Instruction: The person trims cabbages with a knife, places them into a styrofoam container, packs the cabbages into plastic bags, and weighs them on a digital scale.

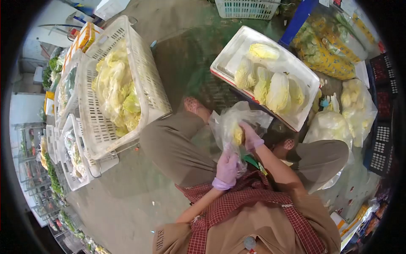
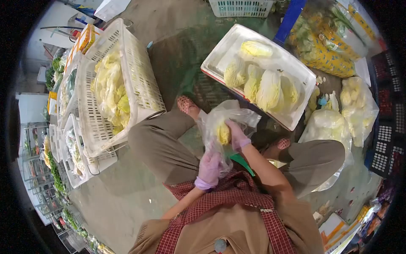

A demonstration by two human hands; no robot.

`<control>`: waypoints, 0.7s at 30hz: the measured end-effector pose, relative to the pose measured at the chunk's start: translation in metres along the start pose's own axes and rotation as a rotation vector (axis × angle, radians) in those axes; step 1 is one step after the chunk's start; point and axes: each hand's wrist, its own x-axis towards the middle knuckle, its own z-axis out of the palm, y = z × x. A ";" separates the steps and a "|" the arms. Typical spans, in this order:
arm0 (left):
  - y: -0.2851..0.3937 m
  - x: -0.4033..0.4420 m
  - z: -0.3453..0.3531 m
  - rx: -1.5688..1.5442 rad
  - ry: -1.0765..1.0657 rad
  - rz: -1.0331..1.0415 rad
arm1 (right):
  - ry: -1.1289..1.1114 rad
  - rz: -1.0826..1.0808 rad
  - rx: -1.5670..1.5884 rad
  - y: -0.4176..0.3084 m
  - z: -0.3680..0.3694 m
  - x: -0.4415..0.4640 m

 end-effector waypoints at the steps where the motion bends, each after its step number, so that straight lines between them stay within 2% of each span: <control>1: -0.002 0.003 -0.002 -0.004 0.006 -0.009 | 0.013 -0.057 0.032 0.009 0.000 0.011; 4: -0.001 0.019 -0.002 -0.056 0.024 0.004 | 0.085 -0.115 -0.031 0.026 -0.013 0.031; 6: -0.004 0.039 -0.011 0.011 0.087 0.020 | -0.010 -0.174 -0.093 0.033 -0.024 0.055; 7: -0.005 0.050 -0.015 0.122 0.147 0.147 | -0.011 -0.171 -0.090 0.026 -0.018 0.052; 8: -0.005 0.061 -0.019 0.239 0.223 0.266 | -0.010 -0.044 -0.127 0.014 -0.006 0.039; 9: 0.013 0.066 -0.014 0.088 0.317 0.132 | -0.007 0.087 -0.164 0.008 0.001 0.030; 10: 0.028 0.068 -0.007 -0.083 0.383 0.026 | -0.132 0.058 -0.155 0.008 -0.004 0.022; 11: 0.025 0.071 -0.009 -0.086 0.390 0.016 | -0.126 0.070 -0.155 0.008 -0.005 0.020; 13: 0.014 0.080 -0.015 -0.050 0.458 0.028 | 0.108 0.238 -0.052 0.004 -0.005 0.015; 20: 0.000 0.080 -0.019 -0.154 0.459 0.082 | 0.017 0.130 0.133 0.015 -0.026 0.029; 21: -0.002 0.080 -0.021 -0.145 0.476 0.065 | 0.132 0.071 0.024 0.026 -0.040 0.044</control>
